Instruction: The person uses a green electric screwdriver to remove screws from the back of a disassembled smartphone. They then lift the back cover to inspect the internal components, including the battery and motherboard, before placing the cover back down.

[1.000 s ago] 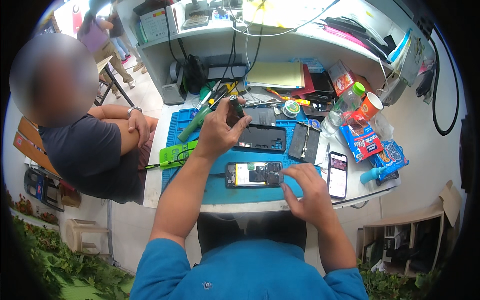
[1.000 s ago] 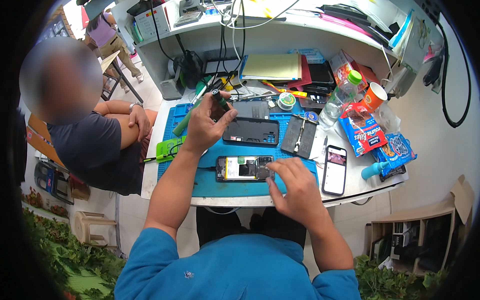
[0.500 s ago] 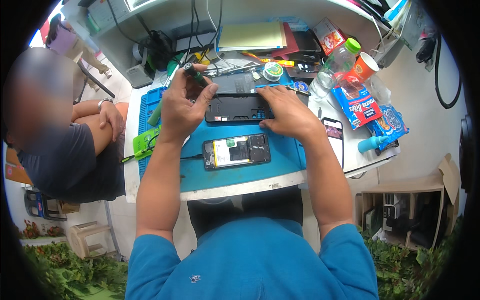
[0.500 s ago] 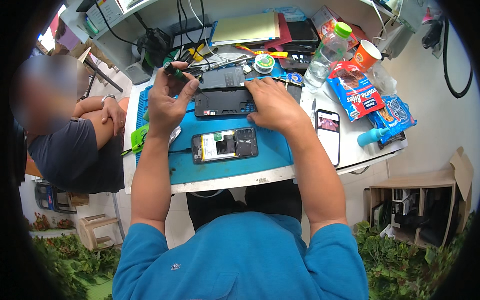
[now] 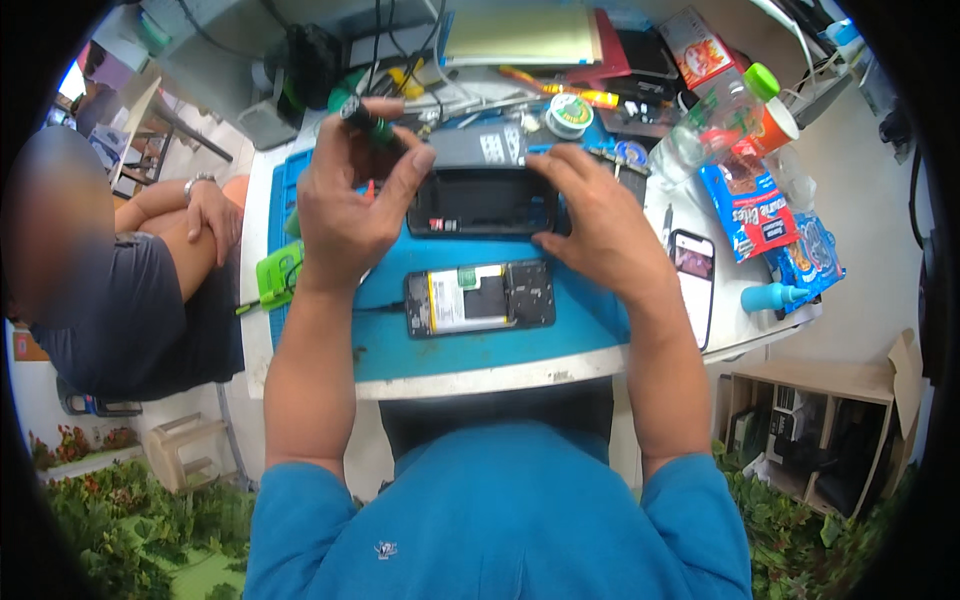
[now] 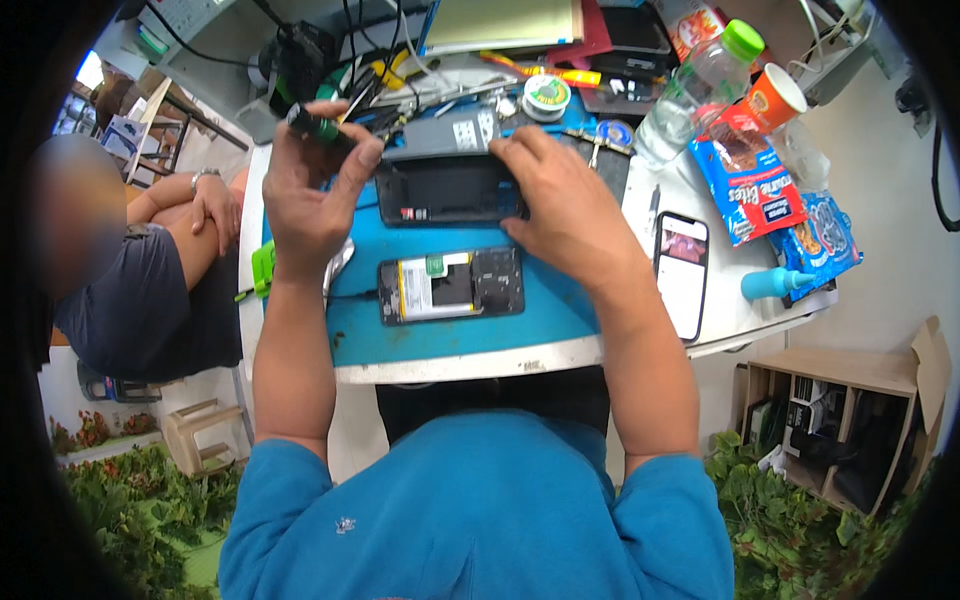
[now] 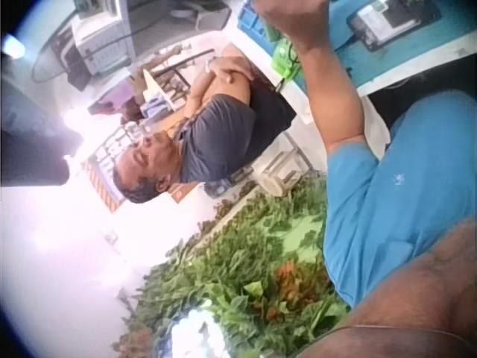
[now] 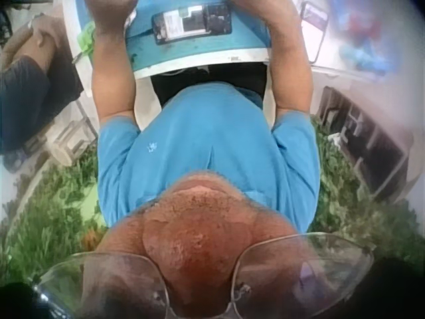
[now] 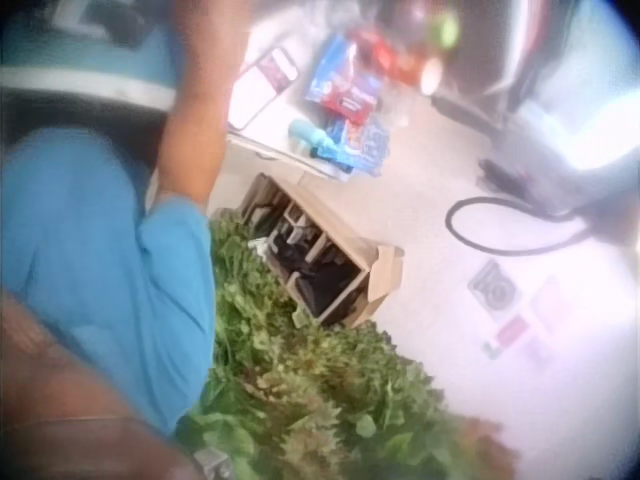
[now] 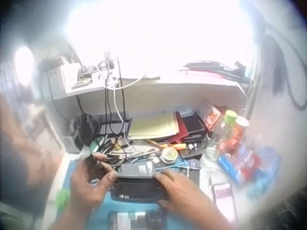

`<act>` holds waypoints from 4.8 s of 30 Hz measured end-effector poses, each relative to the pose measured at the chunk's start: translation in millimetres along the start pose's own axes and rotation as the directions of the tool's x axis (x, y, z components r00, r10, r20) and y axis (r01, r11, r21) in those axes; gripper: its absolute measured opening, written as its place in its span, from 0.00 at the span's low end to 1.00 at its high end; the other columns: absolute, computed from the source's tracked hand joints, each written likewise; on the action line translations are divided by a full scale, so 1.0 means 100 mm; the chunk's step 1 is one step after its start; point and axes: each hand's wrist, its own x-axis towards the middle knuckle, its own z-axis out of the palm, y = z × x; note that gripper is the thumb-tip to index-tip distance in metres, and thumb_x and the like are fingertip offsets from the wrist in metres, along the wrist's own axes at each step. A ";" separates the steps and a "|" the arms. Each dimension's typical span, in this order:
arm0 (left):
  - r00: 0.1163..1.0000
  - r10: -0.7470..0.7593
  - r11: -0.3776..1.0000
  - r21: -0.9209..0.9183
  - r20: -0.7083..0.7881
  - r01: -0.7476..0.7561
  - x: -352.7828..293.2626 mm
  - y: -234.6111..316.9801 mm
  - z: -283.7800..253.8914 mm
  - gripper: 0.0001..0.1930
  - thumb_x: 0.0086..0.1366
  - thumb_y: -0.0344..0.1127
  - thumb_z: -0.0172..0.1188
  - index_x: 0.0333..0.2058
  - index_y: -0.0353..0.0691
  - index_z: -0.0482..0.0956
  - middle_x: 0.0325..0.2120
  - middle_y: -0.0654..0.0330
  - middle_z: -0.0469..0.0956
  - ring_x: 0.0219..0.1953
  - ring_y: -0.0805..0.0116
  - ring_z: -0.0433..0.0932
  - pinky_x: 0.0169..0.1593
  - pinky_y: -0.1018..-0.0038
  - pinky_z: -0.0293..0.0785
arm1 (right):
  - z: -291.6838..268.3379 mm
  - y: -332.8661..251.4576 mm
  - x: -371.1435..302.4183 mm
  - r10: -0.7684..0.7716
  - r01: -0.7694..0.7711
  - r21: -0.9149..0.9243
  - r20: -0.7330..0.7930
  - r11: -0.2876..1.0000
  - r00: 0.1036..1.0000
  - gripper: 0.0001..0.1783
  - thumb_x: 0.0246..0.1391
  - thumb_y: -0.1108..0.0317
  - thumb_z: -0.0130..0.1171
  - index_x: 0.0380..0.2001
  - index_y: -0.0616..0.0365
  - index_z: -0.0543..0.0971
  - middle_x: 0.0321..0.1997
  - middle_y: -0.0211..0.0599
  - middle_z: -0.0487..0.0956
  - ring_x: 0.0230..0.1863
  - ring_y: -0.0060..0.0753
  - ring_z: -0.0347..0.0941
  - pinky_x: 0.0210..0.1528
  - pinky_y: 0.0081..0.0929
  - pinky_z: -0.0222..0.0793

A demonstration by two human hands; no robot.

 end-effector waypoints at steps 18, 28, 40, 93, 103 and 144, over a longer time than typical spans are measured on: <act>0.941 -0.339 0.940 -0.042 0.022 0.340 0.12 -0.18 -0.27 0.11 0.84 0.35 0.63 0.57 0.37 0.84 0.29 0.68 0.82 0.28 0.81 0.76 0.33 0.77 0.72 | -0.01 0.07 -0.04 0.027 -0.027 0.127 0.003 0.992 1.000 0.47 0.47 0.77 0.82 0.72 0.58 0.74 0.74 0.48 0.74 0.68 0.60 0.80 0.69 0.49 0.81; 0.868 -0.382 0.889 0.384 0.317 0.251 0.15 -0.04 -0.37 0.12 0.70 0.35 0.78 0.44 0.33 0.90 0.27 0.66 0.82 0.29 0.81 0.71 0.34 0.75 0.68 | -0.02 0.11 -0.04 -0.028 0.027 -0.006 -0.052 1.000 0.998 0.47 0.44 0.70 0.85 0.70 0.61 0.79 0.69 0.48 0.80 0.70 0.55 0.77 0.74 0.46 0.74; 0.725 -0.488 0.810 0.561 0.486 0.170 0.08 -0.09 -0.14 0.13 0.61 0.34 0.82 0.43 0.36 0.93 0.33 0.51 0.92 0.37 0.60 0.89 0.46 0.65 0.82 | -0.05 0.09 -0.09 -0.067 0.067 -0.135 0.005 0.988 0.998 0.46 0.42 0.57 0.85 0.66 0.62 0.82 0.64 0.50 0.84 0.66 0.55 0.78 0.75 0.46 0.70; 0.917 -0.385 0.660 0.726 0.105 0.194 0.44 -0.76 -1.10 0.25 0.65 0.50 0.80 0.54 0.38 0.93 0.43 0.46 0.93 0.47 0.51 0.93 0.54 0.59 0.86 | 0.38 -0.46 -1.01 -0.191 0.180 -0.066 -0.273 0.982 0.943 0.38 0.57 0.59 0.80 0.65 0.71 0.80 0.67 0.64 0.82 0.68 0.66 0.77 0.77 0.55 0.69; 0.924 -0.356 0.481 0.875 0.141 0.051 0.32 -0.68 -0.94 0.31 0.69 0.54 0.75 0.61 0.36 0.86 0.55 0.41 0.86 0.58 0.40 0.86 0.63 0.52 0.80 | 0.32 -0.24 -0.89 -0.224 0.220 -0.051 -0.088 0.974 0.971 0.51 0.56 0.50 0.80 0.74 0.69 0.71 0.70 0.62 0.79 0.75 0.65 0.72 0.85 0.57 0.60; 0.721 -0.673 0.554 -0.534 0.165 0.639 -2.26 1.10 -0.53 0.38 0.78 0.39 0.53 0.81 0.31 0.57 0.45 0.53 0.77 0.24 0.77 0.72 0.24 0.78 0.72 | 0.44 -0.30 -1.27 -0.128 0.168 0.128 -0.274 0.977 0.953 0.54 0.49 0.59 0.85 0.76 0.68 0.72 0.65 0.56 0.83 0.71 0.60 0.77 0.85 0.58 0.62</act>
